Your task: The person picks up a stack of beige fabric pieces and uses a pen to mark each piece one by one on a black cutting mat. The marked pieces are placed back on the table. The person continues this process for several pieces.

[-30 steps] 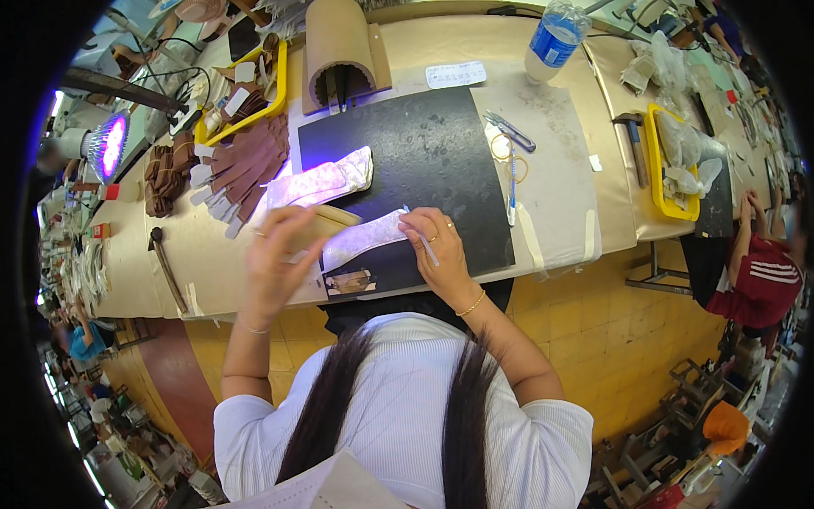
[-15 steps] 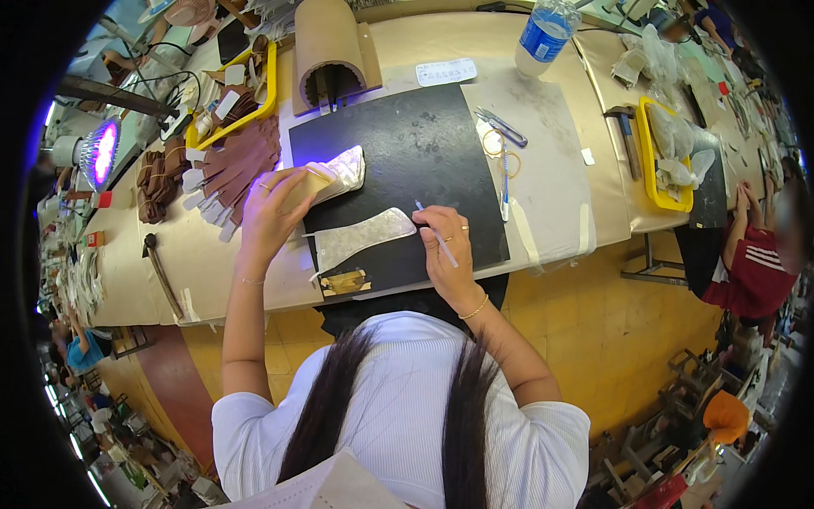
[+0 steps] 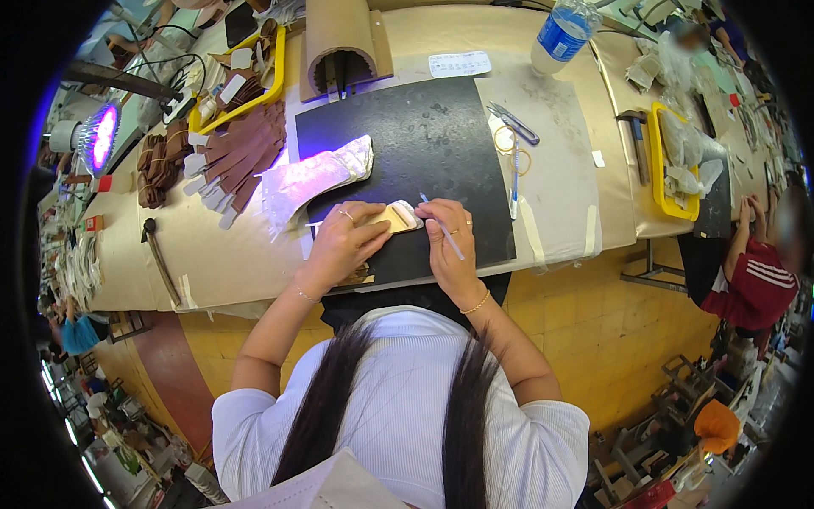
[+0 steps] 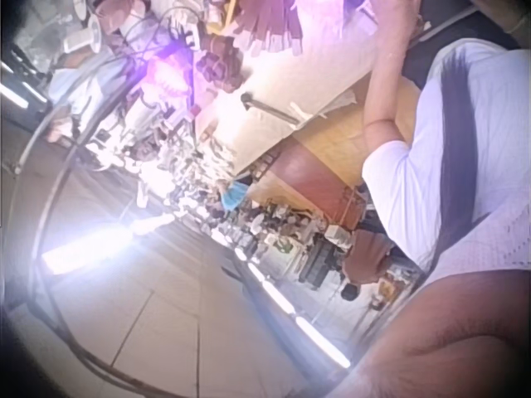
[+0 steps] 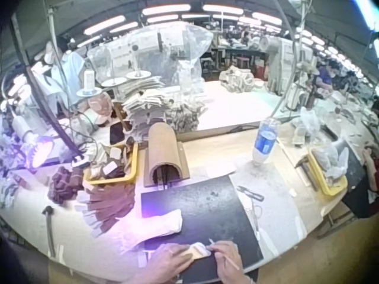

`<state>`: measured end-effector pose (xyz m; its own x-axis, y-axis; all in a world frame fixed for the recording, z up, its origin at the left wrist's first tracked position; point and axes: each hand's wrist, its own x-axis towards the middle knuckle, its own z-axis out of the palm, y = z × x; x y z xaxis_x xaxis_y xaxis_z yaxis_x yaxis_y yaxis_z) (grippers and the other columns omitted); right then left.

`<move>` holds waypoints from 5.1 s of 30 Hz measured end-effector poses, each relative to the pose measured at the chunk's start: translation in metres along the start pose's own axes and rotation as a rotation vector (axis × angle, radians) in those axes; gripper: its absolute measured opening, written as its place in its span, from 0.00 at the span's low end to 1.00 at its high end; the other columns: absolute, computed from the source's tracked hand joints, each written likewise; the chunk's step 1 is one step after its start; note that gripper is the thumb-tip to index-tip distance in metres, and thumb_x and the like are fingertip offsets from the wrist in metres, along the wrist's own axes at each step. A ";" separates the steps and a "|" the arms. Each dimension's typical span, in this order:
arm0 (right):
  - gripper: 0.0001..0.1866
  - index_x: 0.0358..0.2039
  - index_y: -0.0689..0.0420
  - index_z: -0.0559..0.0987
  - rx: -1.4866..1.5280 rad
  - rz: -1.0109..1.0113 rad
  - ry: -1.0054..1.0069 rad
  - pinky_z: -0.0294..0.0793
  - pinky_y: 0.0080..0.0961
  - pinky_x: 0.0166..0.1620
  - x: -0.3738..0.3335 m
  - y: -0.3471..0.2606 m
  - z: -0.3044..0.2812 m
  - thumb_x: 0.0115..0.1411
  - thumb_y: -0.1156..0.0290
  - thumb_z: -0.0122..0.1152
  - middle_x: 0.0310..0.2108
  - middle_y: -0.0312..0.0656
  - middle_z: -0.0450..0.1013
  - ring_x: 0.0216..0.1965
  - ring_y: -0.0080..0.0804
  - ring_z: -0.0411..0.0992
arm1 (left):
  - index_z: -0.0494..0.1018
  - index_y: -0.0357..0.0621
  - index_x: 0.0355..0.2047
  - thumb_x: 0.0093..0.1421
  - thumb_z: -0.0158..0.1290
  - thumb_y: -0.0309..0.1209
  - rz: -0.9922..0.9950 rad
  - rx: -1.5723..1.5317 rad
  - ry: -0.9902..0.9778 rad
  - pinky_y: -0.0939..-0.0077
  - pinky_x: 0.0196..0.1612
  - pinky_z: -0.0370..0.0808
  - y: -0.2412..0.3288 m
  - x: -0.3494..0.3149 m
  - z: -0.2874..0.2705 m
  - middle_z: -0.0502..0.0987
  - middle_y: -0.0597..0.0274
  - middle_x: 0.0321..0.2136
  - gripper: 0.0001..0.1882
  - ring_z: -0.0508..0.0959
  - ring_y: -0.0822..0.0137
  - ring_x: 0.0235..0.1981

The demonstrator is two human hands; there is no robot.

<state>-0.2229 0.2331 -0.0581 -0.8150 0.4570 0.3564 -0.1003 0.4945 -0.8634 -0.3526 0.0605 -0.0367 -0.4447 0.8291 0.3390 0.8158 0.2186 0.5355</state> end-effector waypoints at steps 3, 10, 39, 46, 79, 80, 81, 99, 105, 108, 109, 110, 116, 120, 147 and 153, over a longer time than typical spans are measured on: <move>0.11 0.48 0.58 0.77 0.013 0.022 0.010 0.66 0.34 0.53 -0.001 0.001 0.000 0.73 0.68 0.50 0.41 0.43 0.78 0.46 0.41 0.74 | 0.84 0.44 0.33 0.52 0.67 0.30 0.004 0.022 -0.003 0.62 0.48 0.74 0.001 0.002 0.005 0.81 0.61 0.43 0.09 0.78 0.58 0.43; 0.11 0.47 0.58 0.77 0.026 0.056 0.016 0.66 0.34 0.52 -0.001 0.002 0.000 0.73 0.68 0.49 0.41 0.43 0.78 0.45 0.40 0.74 | 0.84 0.45 0.33 0.51 0.67 0.31 0.009 0.056 0.010 0.62 0.50 0.72 0.001 0.003 0.006 0.82 0.63 0.44 0.09 0.78 0.60 0.43; 0.10 0.35 0.55 0.78 -0.197 -0.179 -0.105 0.66 0.36 0.49 0.006 -0.020 -0.021 0.70 0.64 0.55 0.34 0.40 0.77 0.38 0.36 0.75 | 0.78 0.42 0.39 0.56 0.62 0.30 -0.019 0.089 0.056 0.57 0.51 0.70 0.008 -0.009 0.023 0.77 0.54 0.48 0.11 0.75 0.53 0.48; 0.11 0.42 0.58 0.79 0.086 0.027 0.025 0.71 0.36 0.50 0.008 -0.009 -0.005 0.73 0.65 0.52 0.39 0.46 0.77 0.41 0.43 0.74 | 0.78 0.43 0.40 0.53 0.65 0.25 -0.022 -0.026 0.032 0.61 0.45 0.73 0.015 0.003 0.010 0.75 0.55 0.42 0.14 0.76 0.53 0.42; 0.09 0.46 0.55 0.79 -0.071 -0.021 0.023 0.66 0.36 0.51 -0.001 0.005 0.000 0.71 0.68 0.54 0.41 0.44 0.74 0.43 0.42 0.70 | 0.83 0.43 0.36 0.55 0.66 0.31 0.040 0.013 -0.105 0.63 0.47 0.75 0.005 0.007 -0.011 0.80 0.56 0.44 0.09 0.78 0.56 0.44; 0.08 0.46 0.55 0.79 -0.058 -0.018 0.024 0.66 0.36 0.51 -0.002 0.005 0.000 0.71 0.68 0.54 0.41 0.44 0.74 0.43 0.42 0.70 | 0.83 0.43 0.36 0.55 0.65 0.31 0.028 0.016 -0.110 0.63 0.48 0.75 0.005 0.005 -0.005 0.80 0.56 0.44 0.10 0.78 0.56 0.44; 0.08 0.46 0.55 0.79 -0.058 -0.020 0.023 0.67 0.36 0.51 -0.002 0.005 0.000 0.71 0.68 0.54 0.41 0.44 0.74 0.43 0.43 0.71 | 0.84 0.44 0.36 0.55 0.65 0.31 0.035 0.023 -0.099 0.63 0.48 0.74 0.003 0.003 -0.001 0.80 0.57 0.45 0.10 0.78 0.56 0.44; 0.08 0.44 0.56 0.79 -0.135 -0.063 -0.034 0.66 0.34 0.52 0.003 0.000 -0.004 0.71 0.68 0.54 0.39 0.40 0.80 0.42 0.36 0.76 | 0.82 0.43 0.39 0.55 0.63 0.29 0.051 0.090 -0.020 0.62 0.46 0.73 0.005 0.000 0.013 0.80 0.56 0.49 0.11 0.77 0.58 0.42; 0.04 0.40 0.53 0.81 -0.206 -0.126 -0.101 0.63 0.33 0.49 0.007 -0.008 -0.002 0.66 0.71 0.61 0.39 0.36 0.81 0.42 0.31 0.78 | 0.81 0.42 0.40 0.56 0.60 0.29 0.064 0.161 -0.024 0.62 0.46 0.72 0.008 -0.002 0.017 0.80 0.53 0.50 0.12 0.76 0.58 0.41; 0.03 0.39 0.53 0.81 -0.235 -0.136 -0.112 0.62 0.34 0.49 0.008 -0.009 0.000 0.65 0.71 0.61 0.38 0.35 0.80 0.43 0.31 0.78 | 0.80 0.41 0.41 0.55 0.60 0.28 0.076 0.169 -0.014 0.62 0.46 0.72 0.007 -0.004 0.019 0.79 0.52 0.50 0.13 0.76 0.58 0.41; 0.03 0.37 0.53 0.80 -0.243 -0.144 -0.113 0.62 0.34 0.48 0.009 -0.010 0.001 0.65 0.70 0.61 0.37 0.35 0.80 0.42 0.32 0.78 | 0.80 0.41 0.41 0.55 0.60 0.28 0.071 0.164 -0.011 0.62 0.46 0.72 0.007 -0.004 0.019 0.79 0.52 0.51 0.13 0.76 0.58 0.41; 0.03 0.36 0.53 0.80 -0.252 -0.152 -0.113 0.62 0.35 0.48 0.010 -0.011 0.002 0.66 0.70 0.61 0.36 0.35 0.79 0.41 0.32 0.77 | 0.80 0.41 0.42 0.55 0.60 0.27 0.067 0.160 -0.008 0.62 0.46 0.72 0.008 -0.005 0.019 0.79 0.52 0.51 0.13 0.76 0.58 0.42; 0.11 0.30 0.54 0.75 -0.257 -0.199 -0.072 0.62 0.37 0.47 -0.004 -0.001 -0.008 0.67 0.63 0.59 0.29 0.36 0.74 0.37 0.37 0.73 | 0.79 0.41 0.41 0.55 0.59 0.26 0.042 0.165 -0.016 0.60 0.50 0.71 0.012 -0.007 0.022 0.77 0.49 0.54 0.13 0.76 0.54 0.47; 0.06 0.37 0.53 0.79 -0.164 -0.222 0.017 0.63 0.37 0.47 0.003 -0.004 -0.011 0.67 0.66 0.59 0.33 0.37 0.75 0.37 0.38 0.73 | 0.77 0.41 0.41 0.55 0.60 0.25 0.013 0.060 -0.030 0.57 0.51 0.71 0.010 -0.005 0.020 0.75 0.49 0.50 0.12 0.75 0.50 0.48; 0.07 0.43 0.59 0.81 -0.152 -0.029 0.012 0.67 0.33 0.51 0.007 0.004 -0.026 0.67 0.76 0.58 0.40 0.45 0.78 0.44 0.41 0.73 | 0.75 0.39 0.47 0.59 0.62 0.31 -0.417 -0.133 -0.093 0.54 0.47 0.74 0.019 0.007 -0.048 0.75 0.47 0.39 0.17 0.77 0.45 0.42; 0.07 0.44 0.58 0.81 -0.132 -0.024 0.010 0.69 0.34 0.50 0.009 0.004 -0.026 0.67 0.75 0.58 0.41 0.44 0.78 0.44 0.42 0.73 | 0.83 0.42 0.41 0.60 0.62 0.34 -0.484 0.025 -0.008 0.61 0.48 0.74 -0.041 0.025 -0.091 0.78 0.53 0.40 0.12 0.78 0.49 0.43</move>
<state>-0.2161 0.2582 -0.0488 -0.8073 0.4508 0.3808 -0.0432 0.5983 -0.8001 -0.4314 0.0256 0.0202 -0.7726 0.6329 0.0494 0.5244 0.5925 0.6115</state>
